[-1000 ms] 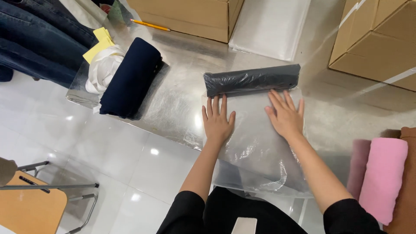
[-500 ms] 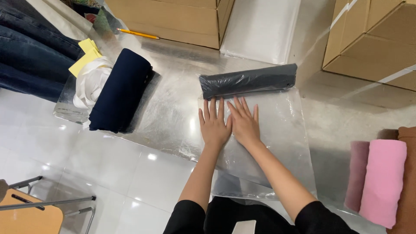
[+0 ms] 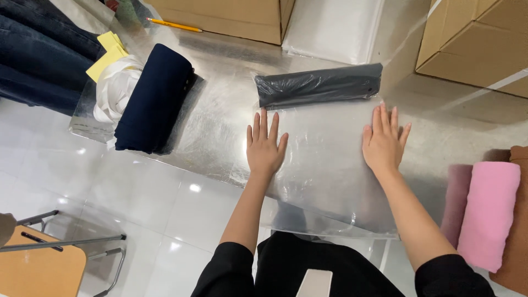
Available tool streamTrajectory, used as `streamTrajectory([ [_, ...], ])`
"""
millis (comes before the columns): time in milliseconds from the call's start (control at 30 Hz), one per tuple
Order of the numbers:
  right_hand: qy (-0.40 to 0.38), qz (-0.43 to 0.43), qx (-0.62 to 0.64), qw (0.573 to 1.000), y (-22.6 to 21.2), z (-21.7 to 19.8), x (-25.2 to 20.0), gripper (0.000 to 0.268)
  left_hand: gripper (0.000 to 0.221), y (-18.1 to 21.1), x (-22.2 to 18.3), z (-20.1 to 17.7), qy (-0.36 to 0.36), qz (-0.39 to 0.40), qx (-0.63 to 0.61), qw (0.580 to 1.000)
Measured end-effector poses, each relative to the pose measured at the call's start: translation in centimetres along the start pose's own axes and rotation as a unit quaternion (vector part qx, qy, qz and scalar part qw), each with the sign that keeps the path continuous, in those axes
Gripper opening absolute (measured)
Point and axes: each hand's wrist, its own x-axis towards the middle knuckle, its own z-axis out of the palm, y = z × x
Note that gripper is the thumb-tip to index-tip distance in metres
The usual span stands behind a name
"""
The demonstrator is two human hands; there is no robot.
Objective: The person wraps folded clothes in clear plastic bags on a metal table. They first wrap a dark-colored folded item, then a pink folded item, smoothing the plastic around each bundle. Cardboard boxes and other folded clothes are visible in the background.
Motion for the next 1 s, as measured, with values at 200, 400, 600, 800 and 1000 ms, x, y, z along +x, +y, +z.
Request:
streamTrajectory([
  [200,-0.044,-0.09,0.01,0.995,-10.8,2.9,-6.7,0.061,0.07,0.1,0.0,0.1,-0.013,-0.006,0.012,1.0],
  [400,-0.055,-0.217,0.013,0.975,-13.1,2.8,-14.6,0.055,0.067,-0.7,-1.1,1.4,0.015,-0.019,0.001,1.0],
  [600,-0.048,-0.03,-0.001,0.998,-0.7,-2.0,-16.2,0.062,0.054,-2.6,-8.7,6.0,0.232,-0.068,-0.026,0.97],
  [800,0.061,0.039,0.05,0.996,7.4,-0.9,-19.6,0.062,0.066,-1.6,-17.1,10.5,0.332,-0.157,-0.242,0.898],
  [1000,0.007,0.115,0.145,0.983,5.1,-2.7,-20.6,0.075,0.083,-2.3,-18.2,12.9,0.239,-0.256,-0.463,0.814],
])
